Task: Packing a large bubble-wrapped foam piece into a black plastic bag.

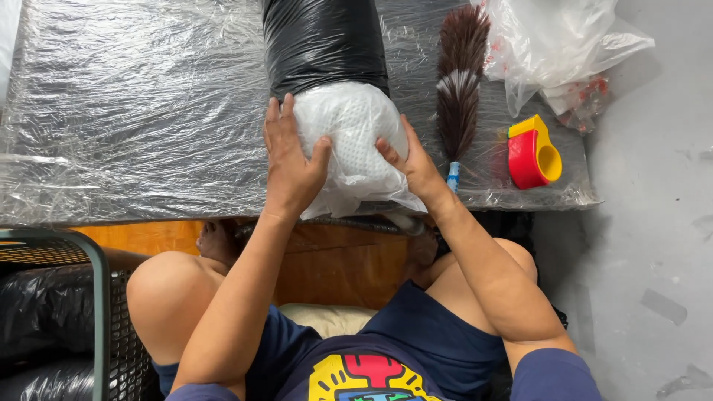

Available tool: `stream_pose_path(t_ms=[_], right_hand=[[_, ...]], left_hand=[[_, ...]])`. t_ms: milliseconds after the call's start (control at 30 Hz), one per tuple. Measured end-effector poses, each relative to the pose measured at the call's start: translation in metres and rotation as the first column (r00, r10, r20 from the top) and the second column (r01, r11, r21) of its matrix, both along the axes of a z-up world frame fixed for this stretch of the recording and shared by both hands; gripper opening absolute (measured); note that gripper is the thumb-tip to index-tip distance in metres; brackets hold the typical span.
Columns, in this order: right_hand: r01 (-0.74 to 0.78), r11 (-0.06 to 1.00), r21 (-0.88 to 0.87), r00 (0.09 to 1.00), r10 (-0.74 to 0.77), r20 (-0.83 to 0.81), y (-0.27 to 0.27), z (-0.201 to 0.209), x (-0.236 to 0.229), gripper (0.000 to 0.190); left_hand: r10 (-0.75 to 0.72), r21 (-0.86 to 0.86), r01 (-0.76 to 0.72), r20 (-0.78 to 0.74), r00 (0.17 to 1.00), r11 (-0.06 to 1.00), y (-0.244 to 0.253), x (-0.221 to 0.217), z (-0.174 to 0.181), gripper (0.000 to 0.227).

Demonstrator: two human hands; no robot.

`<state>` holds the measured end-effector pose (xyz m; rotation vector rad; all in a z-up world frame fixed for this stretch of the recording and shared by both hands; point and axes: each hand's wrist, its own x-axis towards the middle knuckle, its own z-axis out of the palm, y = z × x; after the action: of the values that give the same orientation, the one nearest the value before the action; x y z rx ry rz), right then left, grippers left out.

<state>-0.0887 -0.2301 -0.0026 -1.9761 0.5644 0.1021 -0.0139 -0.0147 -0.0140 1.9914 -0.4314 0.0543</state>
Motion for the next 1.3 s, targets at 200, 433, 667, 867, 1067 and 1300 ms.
stream_pose_path(t_ms=[200,433,667,867,1067,1300], right_hand=[[-0.074,0.997,-0.004,0.983,0.073,0.168,0.012,0.014,0.009,0.103],[-0.262,0.965,-0.005,0.913,0.25,0.321,-0.042,0.007,0.024,0.088],[-0.479,0.873,-0.092,0.765,0.467,0.445,-0.051,0.065,0.026,0.078],[-0.531,0.829,-0.175,0.695,0.544,0.47,-0.065,0.061,0.028,0.069],[-0.523,0.848,-0.081,0.74,0.499,0.45,-0.045,0.07,0.012,0.079],[-0.472,0.859,0.199,0.804,0.327,0.496,-0.071,0.059,-0.014,0.096]], left_hand=[[0.113,-0.076,-0.116,-0.037,0.993,0.99,-0.01,-0.034,0.021,0.118],[0.149,-0.146,-0.154,-0.044,0.988,0.977,-0.022,-0.087,0.031,0.128],[-0.195,-0.089,0.174,-0.481,0.855,0.981,-0.031,-0.121,0.011,0.13],[-0.341,0.653,0.221,0.062,0.938,0.725,0.02,-0.088,0.063,0.099],[-0.468,0.569,0.109,0.537,0.701,0.815,-0.011,-0.034,0.1,0.099],[-0.561,0.636,0.19,0.452,0.694,0.748,-0.05,-0.017,0.07,0.105]])
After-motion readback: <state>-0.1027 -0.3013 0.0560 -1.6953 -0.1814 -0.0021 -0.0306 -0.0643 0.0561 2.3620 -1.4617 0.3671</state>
